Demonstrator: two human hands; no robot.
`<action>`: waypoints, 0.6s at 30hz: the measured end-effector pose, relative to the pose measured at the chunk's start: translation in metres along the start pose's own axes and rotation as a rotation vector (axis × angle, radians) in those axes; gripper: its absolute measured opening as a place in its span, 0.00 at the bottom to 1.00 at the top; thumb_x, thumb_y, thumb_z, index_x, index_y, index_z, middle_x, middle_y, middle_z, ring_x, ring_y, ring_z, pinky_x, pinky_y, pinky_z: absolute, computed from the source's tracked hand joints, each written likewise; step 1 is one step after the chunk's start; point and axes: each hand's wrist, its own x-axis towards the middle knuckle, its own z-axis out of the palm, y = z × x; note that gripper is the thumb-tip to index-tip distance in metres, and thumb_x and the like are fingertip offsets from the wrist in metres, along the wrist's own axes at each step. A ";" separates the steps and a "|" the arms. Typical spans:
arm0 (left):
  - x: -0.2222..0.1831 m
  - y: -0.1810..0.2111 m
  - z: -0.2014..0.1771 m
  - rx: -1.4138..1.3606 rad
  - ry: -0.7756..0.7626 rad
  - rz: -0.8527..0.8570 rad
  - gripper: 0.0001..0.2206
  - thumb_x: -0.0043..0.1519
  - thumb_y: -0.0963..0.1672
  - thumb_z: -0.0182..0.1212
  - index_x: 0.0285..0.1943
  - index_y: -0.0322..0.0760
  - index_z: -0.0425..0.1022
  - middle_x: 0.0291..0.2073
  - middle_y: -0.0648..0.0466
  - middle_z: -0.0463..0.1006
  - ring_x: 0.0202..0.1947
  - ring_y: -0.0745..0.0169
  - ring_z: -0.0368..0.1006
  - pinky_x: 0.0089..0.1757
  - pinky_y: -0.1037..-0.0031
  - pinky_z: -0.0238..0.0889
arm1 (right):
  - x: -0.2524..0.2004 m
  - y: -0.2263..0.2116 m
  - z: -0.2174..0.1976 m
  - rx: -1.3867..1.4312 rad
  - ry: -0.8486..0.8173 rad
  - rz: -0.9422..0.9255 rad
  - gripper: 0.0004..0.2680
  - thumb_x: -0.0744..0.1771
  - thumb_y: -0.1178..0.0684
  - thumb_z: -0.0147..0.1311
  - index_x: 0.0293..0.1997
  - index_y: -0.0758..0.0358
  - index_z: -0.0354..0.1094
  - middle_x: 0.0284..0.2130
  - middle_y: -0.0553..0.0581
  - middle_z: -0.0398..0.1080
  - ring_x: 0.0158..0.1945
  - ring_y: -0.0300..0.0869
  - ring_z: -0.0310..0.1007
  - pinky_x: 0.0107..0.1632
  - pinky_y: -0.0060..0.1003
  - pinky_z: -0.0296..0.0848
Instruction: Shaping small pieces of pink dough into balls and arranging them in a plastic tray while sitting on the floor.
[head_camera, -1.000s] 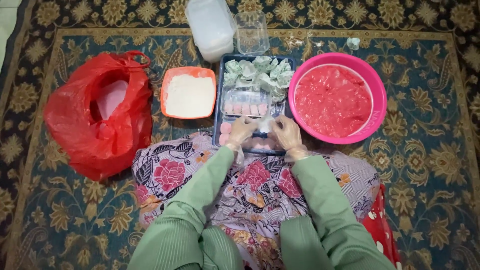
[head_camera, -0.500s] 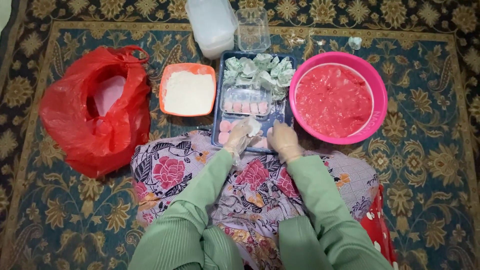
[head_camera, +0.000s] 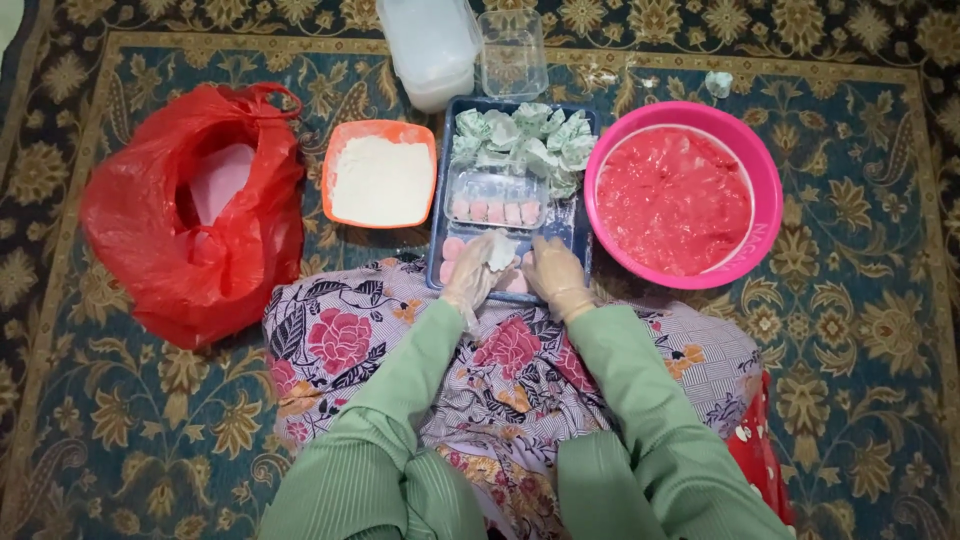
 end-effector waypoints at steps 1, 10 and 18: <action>0.008 0.000 -0.005 0.008 0.019 -0.011 0.15 0.68 0.49 0.58 0.61 0.47 0.71 0.63 0.53 0.75 0.65 0.50 0.68 0.62 0.36 0.56 | 0.007 0.007 0.014 0.011 -0.004 -0.003 0.15 0.66 0.43 0.52 0.56 0.54 0.69 0.42 0.63 0.71 0.48 0.60 0.79 0.49 0.54 0.80; -0.088 0.016 0.103 -0.119 -0.101 -0.066 0.19 0.71 0.53 0.49 0.68 0.47 0.66 0.69 0.54 0.69 0.71 0.53 0.60 0.67 0.44 0.51 | 0.001 -0.001 -0.022 0.545 0.107 0.073 0.15 0.66 0.35 0.56 0.53 0.47 0.75 0.43 0.58 0.76 0.51 0.53 0.78 0.54 0.48 0.77; -0.123 0.032 0.176 -0.049 -0.082 -0.084 0.20 0.69 0.55 0.53 0.55 0.39 0.74 0.58 0.50 0.75 0.59 0.52 0.67 0.56 0.50 0.56 | -0.019 -0.023 -0.044 0.583 0.344 -0.200 0.10 0.65 0.42 0.63 0.48 0.48 0.78 0.36 0.53 0.75 0.40 0.49 0.79 0.42 0.44 0.80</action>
